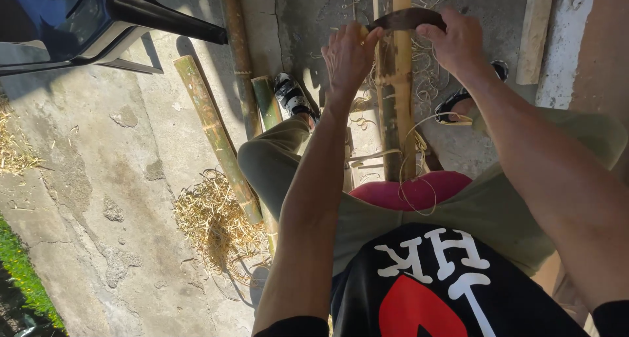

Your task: Using a curved blade to shave and thin out a piece of bamboo for manufacturing.

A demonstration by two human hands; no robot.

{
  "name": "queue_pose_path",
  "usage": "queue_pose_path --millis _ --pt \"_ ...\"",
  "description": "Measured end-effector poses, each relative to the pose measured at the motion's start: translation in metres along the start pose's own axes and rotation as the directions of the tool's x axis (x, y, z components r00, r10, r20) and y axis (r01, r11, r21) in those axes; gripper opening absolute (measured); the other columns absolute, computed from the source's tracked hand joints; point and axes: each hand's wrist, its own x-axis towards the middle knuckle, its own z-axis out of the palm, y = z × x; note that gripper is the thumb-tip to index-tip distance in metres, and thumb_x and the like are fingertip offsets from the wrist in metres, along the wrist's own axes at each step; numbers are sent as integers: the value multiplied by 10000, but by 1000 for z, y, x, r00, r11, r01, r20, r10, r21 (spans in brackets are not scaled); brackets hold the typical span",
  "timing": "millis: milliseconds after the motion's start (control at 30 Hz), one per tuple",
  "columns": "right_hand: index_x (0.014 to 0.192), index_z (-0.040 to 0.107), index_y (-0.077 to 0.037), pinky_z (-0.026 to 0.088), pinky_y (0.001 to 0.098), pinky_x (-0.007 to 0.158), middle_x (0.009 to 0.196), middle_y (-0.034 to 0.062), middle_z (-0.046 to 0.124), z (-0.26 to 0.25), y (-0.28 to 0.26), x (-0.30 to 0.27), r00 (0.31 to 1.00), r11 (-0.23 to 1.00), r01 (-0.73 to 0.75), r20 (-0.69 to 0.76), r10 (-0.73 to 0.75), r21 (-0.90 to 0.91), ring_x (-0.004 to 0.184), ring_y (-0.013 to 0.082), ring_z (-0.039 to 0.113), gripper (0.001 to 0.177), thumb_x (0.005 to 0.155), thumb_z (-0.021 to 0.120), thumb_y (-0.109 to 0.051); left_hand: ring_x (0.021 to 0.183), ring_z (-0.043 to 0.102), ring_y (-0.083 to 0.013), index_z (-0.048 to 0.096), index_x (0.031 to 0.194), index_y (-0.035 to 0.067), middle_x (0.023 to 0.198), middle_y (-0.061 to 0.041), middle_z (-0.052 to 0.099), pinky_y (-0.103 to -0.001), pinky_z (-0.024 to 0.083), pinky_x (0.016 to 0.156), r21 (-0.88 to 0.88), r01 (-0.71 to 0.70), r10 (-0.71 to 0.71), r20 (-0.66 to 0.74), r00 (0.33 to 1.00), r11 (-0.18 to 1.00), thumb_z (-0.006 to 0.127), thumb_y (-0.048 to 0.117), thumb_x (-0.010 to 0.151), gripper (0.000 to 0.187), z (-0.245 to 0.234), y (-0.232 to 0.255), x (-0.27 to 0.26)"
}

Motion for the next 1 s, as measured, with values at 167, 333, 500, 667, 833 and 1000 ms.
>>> queue_pose_path --millis 167,333,500,667,833,1000 --pt "967 659 10 466 441 525 659 171 647 -5 -20 -28 998 998 -55 -32 54 -29 565 282 640 486 1031 773 -458 814 595 -240 646 937 116 884 -53 670 -484 410 777 20 11 -11 -2 1000 1000 664 535 924 420 -11 9 -27" --pt "916 610 34 478 467 543 625 191 615 -10 -33 -73 991 991 -106 79 112 -80 549 319 639 523 1021 741 -461 852 611 -258 641 920 125 883 -52 666 -485 398 775 -19 58 -57 60 997 998 675 528 920 404 -15 6 -75" --pt "875 616 17 468 474 553 644 200 609 5 -31 -151 996 994 -66 60 71 -83 567 361 628 500 1012 725 -451 863 603 -284 632 930 99 888 -67 654 -473 393 789 -19 -19 20 54 998 1000 695 443 952 350 -41 16 -150" --pt "851 614 11 464 495 540 645 192 607 6 -14 -222 976 997 -52 211 62 -52 556 369 616 453 1002 674 -412 837 618 -306 620 888 87 849 -82 642 -479 427 758 -140 -16 45 201 978 990 729 385 957 324 -43 -9 -219" --pt "878 746 -55 451 448 508 532 157 596 -8 -11 -155 946 988 143 301 -120 -53 527 309 586 371 971 695 -410 790 636 -302 645 885 81 804 -79 672 -479 447 732 -225 -27 70 185 980 974 715 419 947 351 -18 -25 -169" --pt "981 633 -1 459 440 507 663 143 622 -17 -31 -44 984 996 -71 160 80 -62 525 275 607 431 1059 678 -423 878 609 -278 638 959 95 897 -80 662 -521 399 841 -136 36 -26 72 997 990 671 474 959 381 -4 -9 -53"
